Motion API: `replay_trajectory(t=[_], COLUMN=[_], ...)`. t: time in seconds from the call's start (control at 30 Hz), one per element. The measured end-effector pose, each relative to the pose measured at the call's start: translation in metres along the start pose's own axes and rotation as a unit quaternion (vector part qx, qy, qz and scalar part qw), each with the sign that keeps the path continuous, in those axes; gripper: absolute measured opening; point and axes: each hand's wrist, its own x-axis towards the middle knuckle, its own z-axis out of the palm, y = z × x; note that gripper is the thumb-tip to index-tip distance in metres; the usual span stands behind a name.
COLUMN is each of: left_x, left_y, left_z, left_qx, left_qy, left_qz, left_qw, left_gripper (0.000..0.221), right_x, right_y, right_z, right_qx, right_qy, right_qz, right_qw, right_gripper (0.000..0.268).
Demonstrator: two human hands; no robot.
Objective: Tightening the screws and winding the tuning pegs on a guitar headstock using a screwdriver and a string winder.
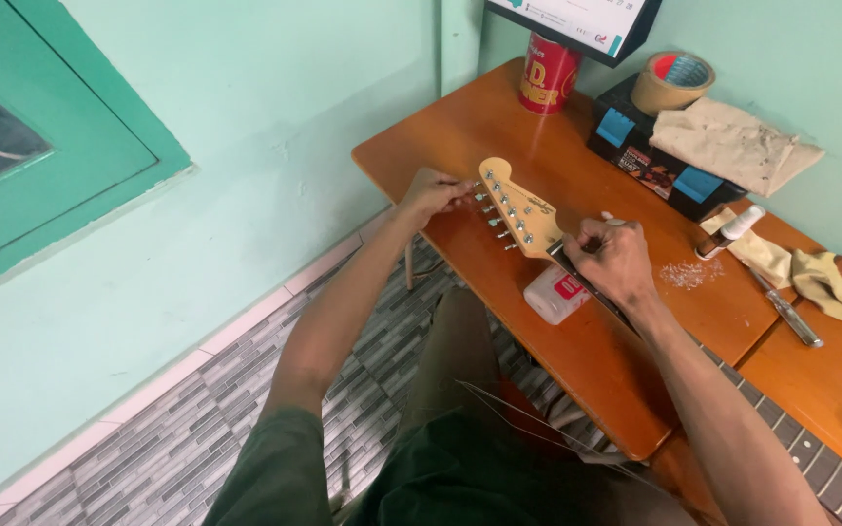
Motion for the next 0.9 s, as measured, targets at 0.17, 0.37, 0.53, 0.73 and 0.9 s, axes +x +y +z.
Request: replay_trajectory(t=[0.17, 0.37, 0.53, 0.73, 0.9], left_x=[0.008, 0.010, 0.007, 0.002, 0.019], left_y=[-0.003, -0.016, -0.017, -0.004, -0.035], left_z=[0.006, -0.001, 0.002, 0.013, 0.003], left_qx=[0.225, 0.632, 0.272, 0.006, 0.653], left_qy=[0.004, -0.011, 0.051, 0.044, 0.032], left_qz=[0.174, 0.439, 0.254, -0.003, 0.487], left_qw=[0.959, 0.639, 0.927, 0.999, 0.580], left_gripper=[0.020, 0.011, 0.014, 0.053, 0.013], right_x=[-0.001, 0.000, -0.001, -0.003, 0.000], right_y=[-0.006, -0.004, -0.006, -0.006, -0.007], right_z=[-0.005, -0.005, -0.006, -0.008, -0.006], right_qx=[0.001, 0.003, 0.007, 0.018, 0.004], right_qy=[-0.002, 0.002, -0.002, 0.006, 0.002], right_qz=[-0.006, -0.015, -0.018, -0.004, -0.020], right_qw=[1.000, 1.000, 1.000, 1.000, 1.000], right_gripper=[0.023, 0.026, 0.026, 0.028, 0.028])
